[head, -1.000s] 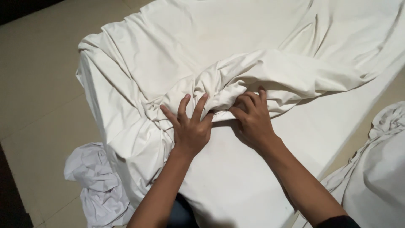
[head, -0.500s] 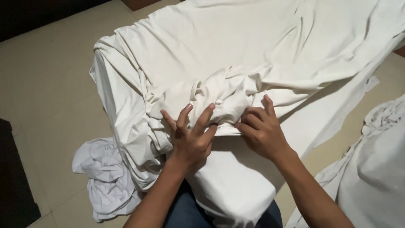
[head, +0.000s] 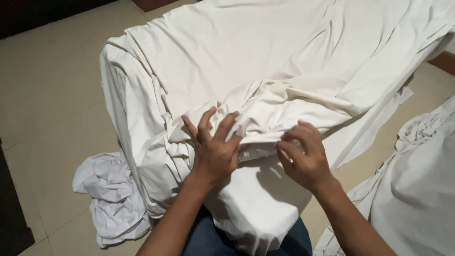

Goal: The person fits a white fitted sheet over a mattress, gathering the sheet corners and pulling them around each corner of the mattress one by one. They then smooth the sheet across the top of the mattress with both hands and press the edges down along the sides.

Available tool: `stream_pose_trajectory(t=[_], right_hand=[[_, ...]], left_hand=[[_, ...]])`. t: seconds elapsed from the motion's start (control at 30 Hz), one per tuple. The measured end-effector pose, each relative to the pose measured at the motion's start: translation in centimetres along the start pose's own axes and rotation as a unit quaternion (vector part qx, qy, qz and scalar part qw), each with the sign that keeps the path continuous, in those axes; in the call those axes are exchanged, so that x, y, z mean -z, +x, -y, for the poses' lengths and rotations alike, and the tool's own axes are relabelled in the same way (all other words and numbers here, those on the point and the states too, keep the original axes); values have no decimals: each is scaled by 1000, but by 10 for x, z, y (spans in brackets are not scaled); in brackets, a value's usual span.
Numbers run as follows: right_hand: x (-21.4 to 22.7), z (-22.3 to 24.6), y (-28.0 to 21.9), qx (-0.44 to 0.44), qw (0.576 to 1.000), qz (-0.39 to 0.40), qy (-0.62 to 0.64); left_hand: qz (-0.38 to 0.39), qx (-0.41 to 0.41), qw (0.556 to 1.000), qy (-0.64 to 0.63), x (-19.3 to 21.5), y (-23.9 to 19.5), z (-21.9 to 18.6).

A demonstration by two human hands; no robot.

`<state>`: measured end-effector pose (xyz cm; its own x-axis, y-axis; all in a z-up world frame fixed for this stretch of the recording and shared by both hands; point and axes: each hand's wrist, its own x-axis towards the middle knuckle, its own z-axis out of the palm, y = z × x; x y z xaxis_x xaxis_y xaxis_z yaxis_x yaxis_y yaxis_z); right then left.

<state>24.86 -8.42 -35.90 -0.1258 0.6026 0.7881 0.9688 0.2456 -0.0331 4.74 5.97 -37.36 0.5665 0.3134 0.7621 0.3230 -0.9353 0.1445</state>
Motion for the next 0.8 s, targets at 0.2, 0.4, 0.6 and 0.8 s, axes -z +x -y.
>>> stream_pose_trajectory(t=[0.2, 0.4, 0.6, 0.8], right_hand=[[-16, 1, 2, -16, 991, 129, -14], [-48, -19, 8, -55, 972, 225, -51], [-61, -27, 20, -79, 969, 232, -19], [-70, -33, 17, -72, 972, 221, -30]], left_hand=[[21, 78, 997, 1, 3, 20, 0], [78, 39, 995, 58, -8, 10, -4], [139, 58, 989, -5, -5, 7, 0], [126, 56, 988, 71, -31, -3, 11]])
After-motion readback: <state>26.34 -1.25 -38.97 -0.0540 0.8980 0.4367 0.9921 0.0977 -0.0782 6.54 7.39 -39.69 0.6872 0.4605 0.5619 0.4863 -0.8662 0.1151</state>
